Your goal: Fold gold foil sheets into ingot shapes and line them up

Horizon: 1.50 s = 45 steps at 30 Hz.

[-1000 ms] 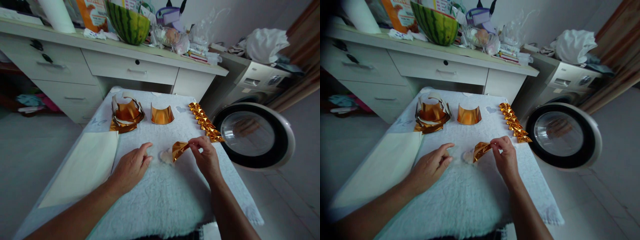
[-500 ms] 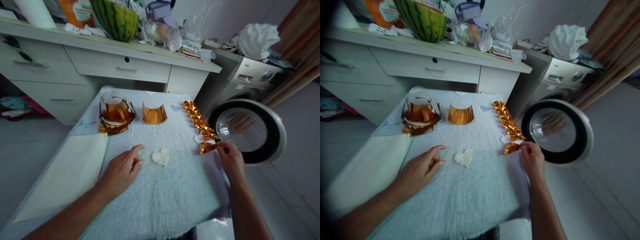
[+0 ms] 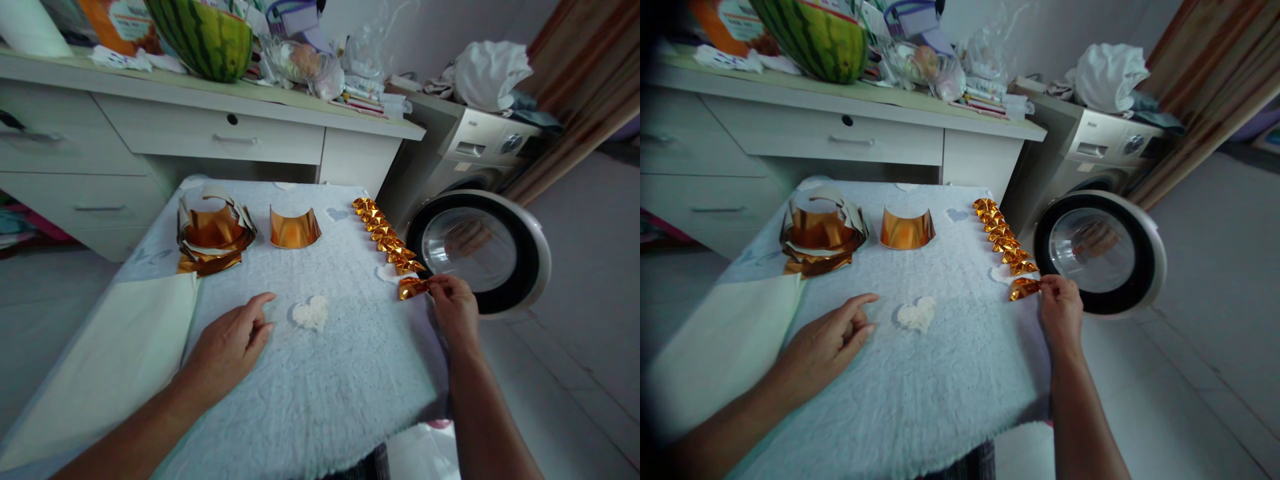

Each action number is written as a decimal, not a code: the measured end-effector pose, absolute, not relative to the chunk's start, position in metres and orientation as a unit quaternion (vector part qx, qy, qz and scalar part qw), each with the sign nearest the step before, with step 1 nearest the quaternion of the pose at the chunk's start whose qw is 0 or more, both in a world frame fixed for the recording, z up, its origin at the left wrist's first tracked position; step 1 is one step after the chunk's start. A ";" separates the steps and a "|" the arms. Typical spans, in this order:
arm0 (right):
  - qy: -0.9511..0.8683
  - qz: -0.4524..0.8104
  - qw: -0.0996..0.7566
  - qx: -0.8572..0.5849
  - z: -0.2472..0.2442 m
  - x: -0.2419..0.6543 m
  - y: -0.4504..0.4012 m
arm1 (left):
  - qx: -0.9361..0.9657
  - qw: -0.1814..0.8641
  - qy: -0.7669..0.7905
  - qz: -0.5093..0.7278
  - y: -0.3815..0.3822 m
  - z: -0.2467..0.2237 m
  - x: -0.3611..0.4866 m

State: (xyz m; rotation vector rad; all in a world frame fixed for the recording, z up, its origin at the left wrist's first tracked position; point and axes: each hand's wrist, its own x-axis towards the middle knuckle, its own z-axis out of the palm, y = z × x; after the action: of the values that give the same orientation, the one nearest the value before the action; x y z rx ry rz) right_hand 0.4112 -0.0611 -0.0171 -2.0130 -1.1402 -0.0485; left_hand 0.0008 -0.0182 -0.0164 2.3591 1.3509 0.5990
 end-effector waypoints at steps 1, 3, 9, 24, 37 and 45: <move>-0.451 -0.020 0.403 -0.796 -0.018 0.411 -0.061 | 0.834 0.178 0.477 0.210 -0.018 -0.016 0.001; -0.452 -0.020 0.402 -0.796 -0.020 0.412 -0.060 | 0.836 0.177 0.478 0.205 -0.018 -0.017 0.001; -0.448 -0.042 0.401 -0.798 -0.022 0.413 -0.058 | 0.838 0.179 0.476 0.195 -0.018 -0.017 -0.001; -0.641 0.082 0.345 -0.681 0.014 0.317 -0.094 | 0.838 0.176 0.469 0.216 -0.017 -0.026 -0.003; -0.638 0.065 0.287 -0.712 -0.002 0.330 -0.084 | 0.840 0.184 0.468 0.203 -0.017 -0.021 0.001; -0.604 0.023 0.257 -0.754 0.005 0.322 -0.087 | 0.839 0.185 0.468 0.208 -0.018 -0.021 0.005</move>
State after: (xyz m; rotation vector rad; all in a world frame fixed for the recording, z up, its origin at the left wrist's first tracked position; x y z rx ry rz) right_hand 0.3222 -0.0872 0.0048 -2.0463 -1.6375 0.0616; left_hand 0.0052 -0.0182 -0.0207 2.3639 1.3179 0.5869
